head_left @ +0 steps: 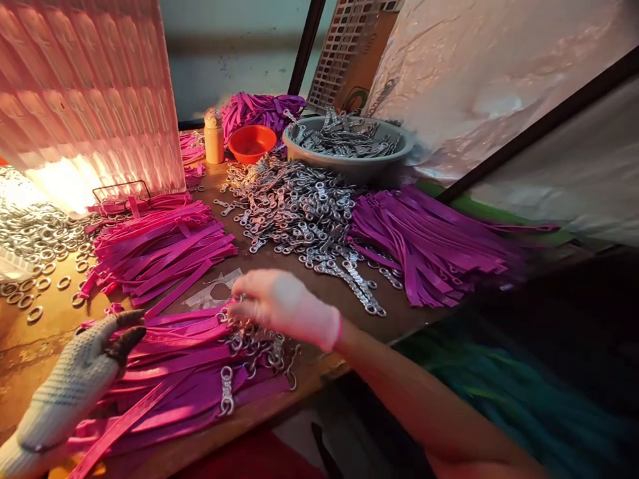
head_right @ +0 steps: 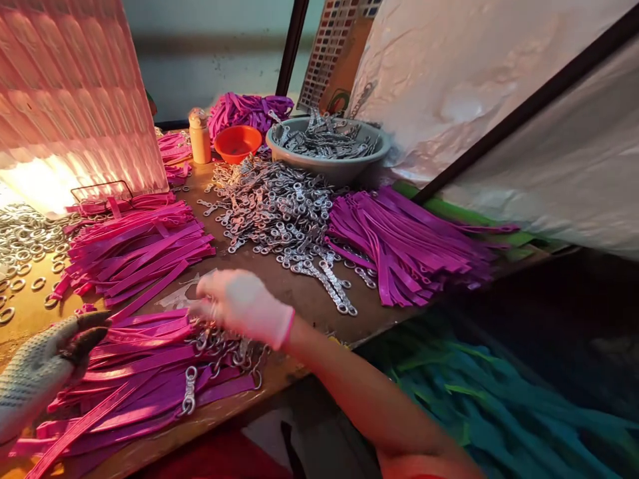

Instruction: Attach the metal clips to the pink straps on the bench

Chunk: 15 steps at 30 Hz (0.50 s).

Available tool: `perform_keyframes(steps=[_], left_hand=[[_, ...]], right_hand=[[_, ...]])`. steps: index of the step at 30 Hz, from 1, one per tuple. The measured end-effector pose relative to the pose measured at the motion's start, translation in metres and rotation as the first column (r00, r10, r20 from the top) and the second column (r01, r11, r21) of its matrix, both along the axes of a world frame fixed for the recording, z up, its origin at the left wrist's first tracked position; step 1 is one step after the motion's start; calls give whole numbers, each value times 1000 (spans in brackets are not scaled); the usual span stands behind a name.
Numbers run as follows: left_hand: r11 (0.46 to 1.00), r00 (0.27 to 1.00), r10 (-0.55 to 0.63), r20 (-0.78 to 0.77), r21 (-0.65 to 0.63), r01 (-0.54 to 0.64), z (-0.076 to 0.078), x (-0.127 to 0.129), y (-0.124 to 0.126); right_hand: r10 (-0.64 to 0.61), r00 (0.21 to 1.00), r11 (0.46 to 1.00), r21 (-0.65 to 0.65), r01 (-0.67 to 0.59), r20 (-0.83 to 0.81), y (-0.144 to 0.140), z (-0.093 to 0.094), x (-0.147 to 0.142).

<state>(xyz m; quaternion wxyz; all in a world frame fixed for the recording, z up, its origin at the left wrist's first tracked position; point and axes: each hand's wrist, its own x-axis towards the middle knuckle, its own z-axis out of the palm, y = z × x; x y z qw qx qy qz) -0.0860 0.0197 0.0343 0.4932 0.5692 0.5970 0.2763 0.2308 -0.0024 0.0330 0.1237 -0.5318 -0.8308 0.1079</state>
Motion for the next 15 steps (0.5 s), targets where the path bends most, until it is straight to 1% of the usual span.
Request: perform_keyframes(steps=[1,2,3,4,5,6,8,11,13,15], left_hand=[[996,993,65,98,-71,-58,-1,2,-2],[982,965,139,224,-156,-106,-3,6,-3],[960,910,215,354,-246,-132,-5,12,-4],[936,838,281,468,-326,-132,-6,20,-6],[913,770,330,546,-393,-112,-7,28,-6],[894,720,356,596,-441,-76,-7,37,-7],[881,657,360,662,-474,-4,-7,53,-8],[891,612,341,714,-454,32,-5,68,-12],[899,602,339,724,-437,20,-6,71,-16],[907,594,336,731,-420,5,-9,70,-19]], right_hand=[[-84,995,996,43,82,51,15,-6,13],[-171,972,984,75,161,160,30,-13,24],[-211,934,977,93,192,288,46,-22,35],[-203,923,979,95,182,326,60,-30,43],[-190,915,981,98,165,356,73,-39,50],[-171,913,985,101,143,370,85,-47,54],[-149,917,987,115,114,369,103,-58,58],[-174,915,981,149,128,363,117,-66,55],[-215,913,971,178,161,347,117,-67,49],[-275,913,949,234,209,301,110,-67,42]])
